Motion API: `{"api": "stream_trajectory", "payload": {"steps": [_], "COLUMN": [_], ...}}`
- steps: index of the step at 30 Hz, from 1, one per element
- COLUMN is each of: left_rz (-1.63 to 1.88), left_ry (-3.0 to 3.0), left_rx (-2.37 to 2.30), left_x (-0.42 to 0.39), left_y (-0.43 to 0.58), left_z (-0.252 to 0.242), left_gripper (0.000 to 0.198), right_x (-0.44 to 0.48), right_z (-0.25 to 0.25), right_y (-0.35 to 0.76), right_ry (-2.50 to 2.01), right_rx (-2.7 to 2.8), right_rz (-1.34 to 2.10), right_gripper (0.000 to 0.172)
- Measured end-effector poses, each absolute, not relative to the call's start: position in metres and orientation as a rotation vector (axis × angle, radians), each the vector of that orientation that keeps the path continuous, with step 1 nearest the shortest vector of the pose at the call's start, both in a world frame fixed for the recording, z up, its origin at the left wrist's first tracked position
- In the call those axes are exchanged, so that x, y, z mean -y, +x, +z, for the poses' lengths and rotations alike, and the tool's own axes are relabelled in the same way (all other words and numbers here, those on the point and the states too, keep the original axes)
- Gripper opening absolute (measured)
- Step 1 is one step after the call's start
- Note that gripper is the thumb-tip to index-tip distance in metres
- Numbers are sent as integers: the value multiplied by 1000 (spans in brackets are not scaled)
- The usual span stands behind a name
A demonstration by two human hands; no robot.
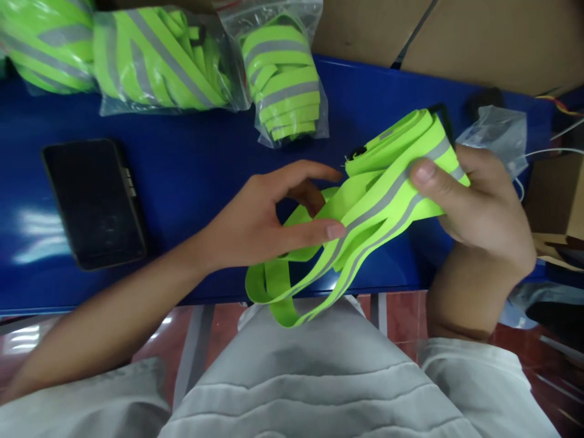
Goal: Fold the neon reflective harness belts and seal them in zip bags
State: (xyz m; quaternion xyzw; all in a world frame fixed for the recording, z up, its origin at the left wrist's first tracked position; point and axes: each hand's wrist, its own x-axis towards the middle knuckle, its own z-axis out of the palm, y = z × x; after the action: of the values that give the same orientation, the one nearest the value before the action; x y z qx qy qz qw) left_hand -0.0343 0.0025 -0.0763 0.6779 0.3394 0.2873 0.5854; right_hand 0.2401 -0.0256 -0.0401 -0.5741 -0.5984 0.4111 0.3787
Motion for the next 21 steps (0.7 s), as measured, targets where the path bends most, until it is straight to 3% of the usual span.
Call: {"api": "stream_trajectory", "payload": {"steps": [5, 14, 21], "left_rz": [669, 784, 210], "left_ry": [1659, 1605, 1390], "left_rx": [-811, -959, -548], "left_x": [-1, -4, -11], "left_y": [-30, -36, -52], "left_z": [-77, -65, -61], "left_gripper": [19, 24, 16], "right_x": [24, 25, 17], "right_z": [-39, -39, -34], "right_y": [235, 230, 255], "right_ry": [-1497, -1528, -1579], "right_rx": [1581, 1613, 1204], "right_rz": [1040, 993, 974], "right_gripper": [21, 25, 29]}}
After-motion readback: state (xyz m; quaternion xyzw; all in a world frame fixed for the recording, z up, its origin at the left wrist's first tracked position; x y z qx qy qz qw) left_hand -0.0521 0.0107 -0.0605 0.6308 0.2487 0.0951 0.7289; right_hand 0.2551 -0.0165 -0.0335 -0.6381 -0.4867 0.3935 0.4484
